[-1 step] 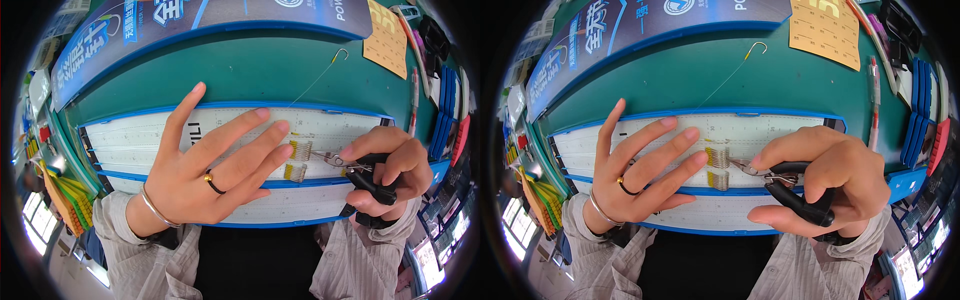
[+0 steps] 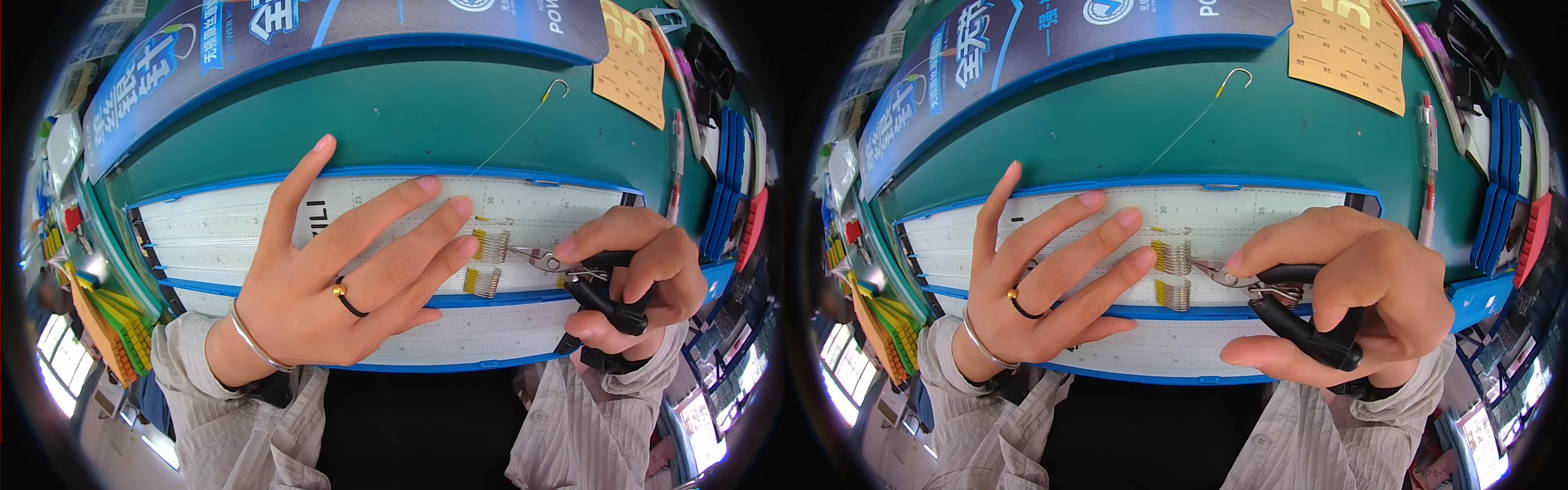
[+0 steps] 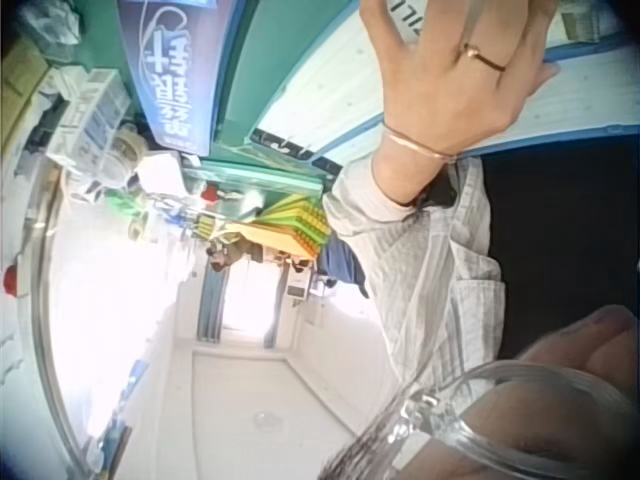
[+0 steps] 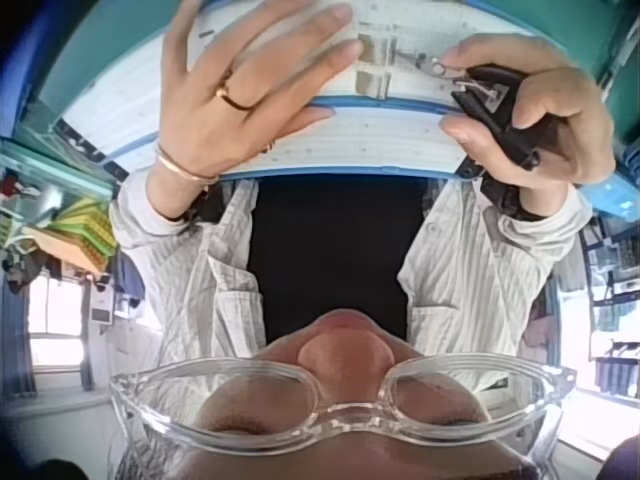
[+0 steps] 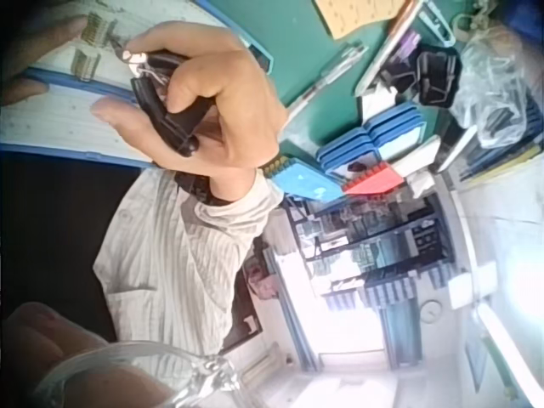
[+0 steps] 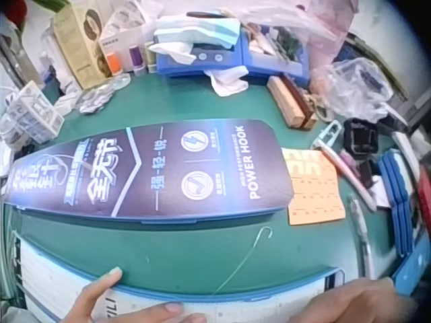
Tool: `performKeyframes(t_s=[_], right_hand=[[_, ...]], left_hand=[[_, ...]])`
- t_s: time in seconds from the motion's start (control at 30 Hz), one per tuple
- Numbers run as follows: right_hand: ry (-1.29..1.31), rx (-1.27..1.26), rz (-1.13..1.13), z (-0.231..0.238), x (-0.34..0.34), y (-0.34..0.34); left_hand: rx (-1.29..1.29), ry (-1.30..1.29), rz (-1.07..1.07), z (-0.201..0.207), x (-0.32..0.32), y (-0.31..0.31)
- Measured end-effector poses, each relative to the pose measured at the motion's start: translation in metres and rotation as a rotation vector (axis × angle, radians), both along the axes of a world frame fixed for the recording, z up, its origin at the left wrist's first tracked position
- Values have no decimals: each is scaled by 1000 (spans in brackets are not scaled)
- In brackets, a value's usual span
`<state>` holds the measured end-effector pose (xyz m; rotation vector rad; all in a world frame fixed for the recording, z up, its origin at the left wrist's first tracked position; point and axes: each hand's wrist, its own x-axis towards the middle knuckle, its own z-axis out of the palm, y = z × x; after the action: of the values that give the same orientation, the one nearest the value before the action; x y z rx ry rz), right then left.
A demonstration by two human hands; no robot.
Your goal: Using pliers to cut and manipulate small components on an LED light strip.
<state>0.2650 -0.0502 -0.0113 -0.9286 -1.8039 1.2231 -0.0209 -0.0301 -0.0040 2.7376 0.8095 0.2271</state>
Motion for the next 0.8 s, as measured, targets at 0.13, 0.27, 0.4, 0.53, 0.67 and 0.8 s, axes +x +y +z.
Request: performKeyframes(t_s=[0.13,0.27,0.4,0.53,0.67,0.8], right_hand=[[-12,16,18,0,1,1],[-18,32,34,-1,2,3],[-1,2,-54,0,4,-1],[-3,0,-30,-1,2,-3],[-3,-7,-16,1,1,0],[-8,9,-10,1,-1,0]], left_hand=[[7,11,3,-1,0,0],[11,9,7,-1,1,1],[8,3,5,-1,1,1],[3,11,5,-1,1,1],[10,16,-1,0,1,1],[10,26,-12,2,0,0]])
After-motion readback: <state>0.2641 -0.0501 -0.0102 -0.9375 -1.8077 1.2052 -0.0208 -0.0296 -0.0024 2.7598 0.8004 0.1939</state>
